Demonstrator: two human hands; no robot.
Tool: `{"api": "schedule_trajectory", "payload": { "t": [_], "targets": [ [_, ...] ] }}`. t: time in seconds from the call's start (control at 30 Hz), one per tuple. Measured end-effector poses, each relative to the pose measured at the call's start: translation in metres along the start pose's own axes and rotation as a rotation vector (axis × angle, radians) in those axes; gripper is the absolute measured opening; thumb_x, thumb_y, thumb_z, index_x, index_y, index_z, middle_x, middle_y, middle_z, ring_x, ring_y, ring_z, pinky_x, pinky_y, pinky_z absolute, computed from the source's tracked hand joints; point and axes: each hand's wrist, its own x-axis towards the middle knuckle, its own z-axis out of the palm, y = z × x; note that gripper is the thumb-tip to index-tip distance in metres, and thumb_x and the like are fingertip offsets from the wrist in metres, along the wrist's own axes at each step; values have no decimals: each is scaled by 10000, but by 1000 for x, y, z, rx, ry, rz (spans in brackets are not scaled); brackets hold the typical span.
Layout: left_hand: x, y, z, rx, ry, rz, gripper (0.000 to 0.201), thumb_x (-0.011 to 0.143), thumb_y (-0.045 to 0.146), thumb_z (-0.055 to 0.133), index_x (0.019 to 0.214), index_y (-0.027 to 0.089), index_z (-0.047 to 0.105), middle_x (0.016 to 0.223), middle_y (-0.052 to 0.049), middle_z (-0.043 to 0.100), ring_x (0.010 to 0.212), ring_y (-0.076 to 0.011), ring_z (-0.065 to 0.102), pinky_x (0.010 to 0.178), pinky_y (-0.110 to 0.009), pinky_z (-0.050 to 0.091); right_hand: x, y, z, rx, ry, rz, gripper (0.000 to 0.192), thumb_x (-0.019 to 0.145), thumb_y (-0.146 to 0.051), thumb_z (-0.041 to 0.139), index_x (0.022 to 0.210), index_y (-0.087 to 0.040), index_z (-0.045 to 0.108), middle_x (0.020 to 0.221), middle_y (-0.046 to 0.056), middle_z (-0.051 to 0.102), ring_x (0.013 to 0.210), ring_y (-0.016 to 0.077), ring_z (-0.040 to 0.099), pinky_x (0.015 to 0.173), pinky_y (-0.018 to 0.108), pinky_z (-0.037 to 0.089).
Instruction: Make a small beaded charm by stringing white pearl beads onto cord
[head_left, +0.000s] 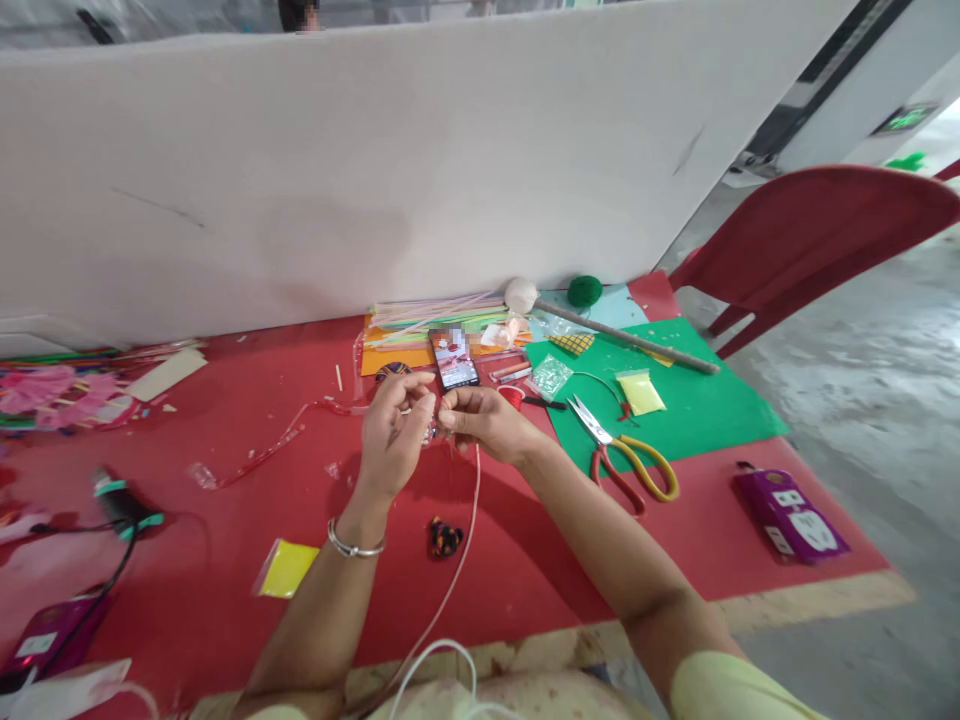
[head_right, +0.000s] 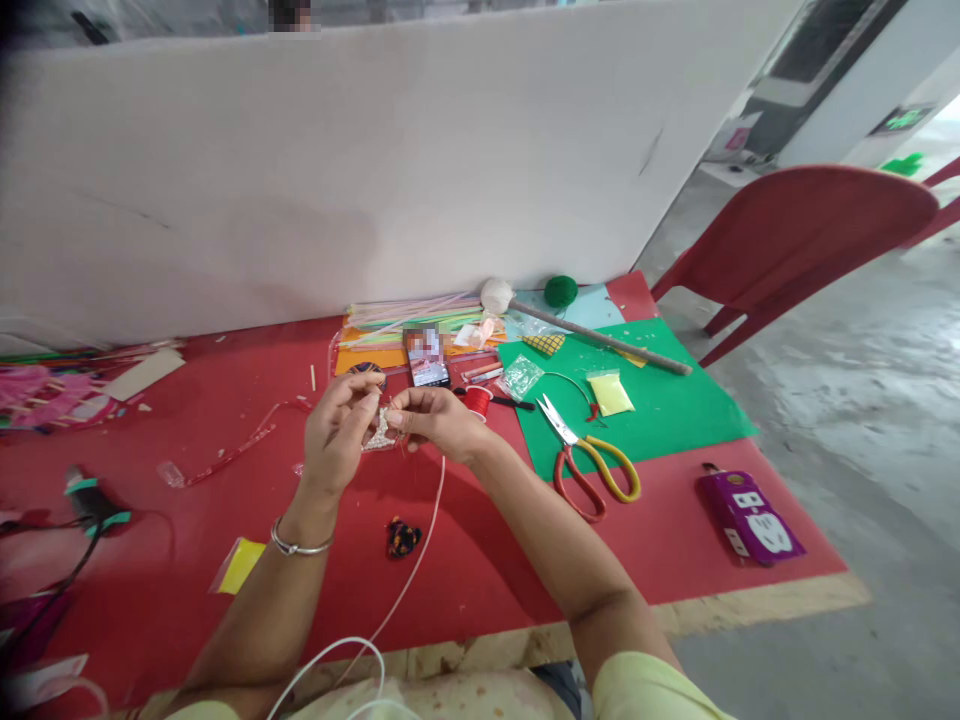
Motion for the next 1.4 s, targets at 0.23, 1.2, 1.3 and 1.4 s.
{"api": "schedule_trajectory", "payload": {
  "t": [0.23,1.2,1.3,1.4],
  "targets": [
    [4,-3,-5,189,-83,145,199,957,292,611,787,199,658,831,-28,630,807,-160,597,750,-291,474,3,2,1,-68,6,-26,408,664,-458,898,844,-150,702,679,-21,648,555,70,557,500,178,493],
    [-83,-62,7,-820,-30,-589,355,805,420,805,715,167,574,826,-53,729,702,-131,668,521,-204,463,-64,78,-30,-513,382,-135,381,798,-470,747,994,-143,740,702,-2,640,583,93,516,550,241,406],
    [-84,-64,7,-883,43,-631,312,825,384,795,729,168,591,908,-54,743,775,-129,688,582,-207,506,-63,76,-26,-439,476,-179,424,732,-441,812,1035,-157,722,770,-8,649,608,86,517,579,239,427],
    [-85,-68,7,-935,77,-662,291,848,371,777,735,166,604,933,-54,746,807,-121,689,619,-199,526,-64,75,-22,-397,552,-216,454,704,-459,841,1022,-162,710,775,-8,650,620,86,530,568,227,431]
  ]
}}
